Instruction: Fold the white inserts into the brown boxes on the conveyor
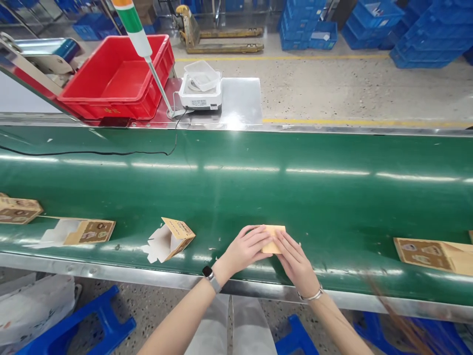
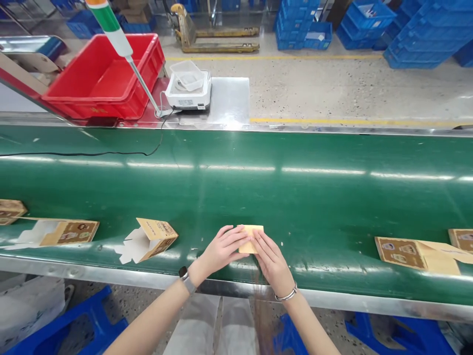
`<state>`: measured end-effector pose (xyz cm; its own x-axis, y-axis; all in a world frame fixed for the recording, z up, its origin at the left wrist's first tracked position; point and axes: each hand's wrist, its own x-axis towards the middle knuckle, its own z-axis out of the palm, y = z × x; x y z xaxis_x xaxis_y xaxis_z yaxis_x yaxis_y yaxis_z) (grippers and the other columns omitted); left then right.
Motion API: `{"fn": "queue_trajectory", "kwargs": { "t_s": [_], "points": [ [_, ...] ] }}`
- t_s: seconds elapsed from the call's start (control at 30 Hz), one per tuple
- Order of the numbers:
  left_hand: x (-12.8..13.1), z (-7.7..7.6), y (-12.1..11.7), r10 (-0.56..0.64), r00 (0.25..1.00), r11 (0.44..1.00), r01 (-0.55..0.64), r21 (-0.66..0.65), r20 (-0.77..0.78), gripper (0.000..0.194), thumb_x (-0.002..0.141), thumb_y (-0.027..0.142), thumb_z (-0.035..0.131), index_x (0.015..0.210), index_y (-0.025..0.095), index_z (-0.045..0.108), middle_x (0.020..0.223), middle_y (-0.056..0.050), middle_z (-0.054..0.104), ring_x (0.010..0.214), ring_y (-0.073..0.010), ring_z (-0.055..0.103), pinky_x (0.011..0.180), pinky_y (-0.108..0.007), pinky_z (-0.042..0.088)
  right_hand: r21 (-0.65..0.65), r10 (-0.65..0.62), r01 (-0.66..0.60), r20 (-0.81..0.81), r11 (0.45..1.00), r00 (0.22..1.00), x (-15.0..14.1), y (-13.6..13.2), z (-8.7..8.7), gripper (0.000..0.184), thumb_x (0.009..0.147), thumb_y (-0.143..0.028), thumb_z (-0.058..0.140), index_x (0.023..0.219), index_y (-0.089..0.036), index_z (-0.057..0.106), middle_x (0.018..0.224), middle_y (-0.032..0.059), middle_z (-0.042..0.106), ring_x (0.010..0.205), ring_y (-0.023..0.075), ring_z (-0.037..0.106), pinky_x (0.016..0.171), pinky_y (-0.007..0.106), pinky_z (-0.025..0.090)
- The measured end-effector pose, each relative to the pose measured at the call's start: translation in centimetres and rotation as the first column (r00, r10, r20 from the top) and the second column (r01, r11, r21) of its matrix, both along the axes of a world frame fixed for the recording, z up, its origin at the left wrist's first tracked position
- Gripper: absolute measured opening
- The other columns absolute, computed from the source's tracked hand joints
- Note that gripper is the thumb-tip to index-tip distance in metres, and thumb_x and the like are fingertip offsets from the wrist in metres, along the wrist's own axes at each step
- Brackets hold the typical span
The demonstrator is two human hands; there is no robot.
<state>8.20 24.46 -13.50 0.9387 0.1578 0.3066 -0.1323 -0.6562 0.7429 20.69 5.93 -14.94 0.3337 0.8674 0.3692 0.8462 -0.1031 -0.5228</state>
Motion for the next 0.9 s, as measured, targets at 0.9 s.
{"fn": "queue_trajectory", "kwargs": {
  "t_s": [0.9],
  "points": [
    [-10.3, 0.0, 2.9, 0.714, 0.659, 0.552, -0.737, -0.389, -0.235, 0.075, 0.070, 0.033, 0.087, 0.133, 0.024, 0.048, 0.132, -0.011, 0.056, 0.127, -0.0327, 0.056, 0.108, -0.052, 0.048, -0.071, -0.143, 0.132, -0.720, 0.989, 0.679, -10.8, 11.7, 0.9, 0.074, 0.089, -0.035, 0.066, 0.154, -0.025, 0.032, 0.154, 0.0187, 0.046, 0.129, 0.0317, 0.061, 0.100, 0.051, 0.058]
  ]
}}
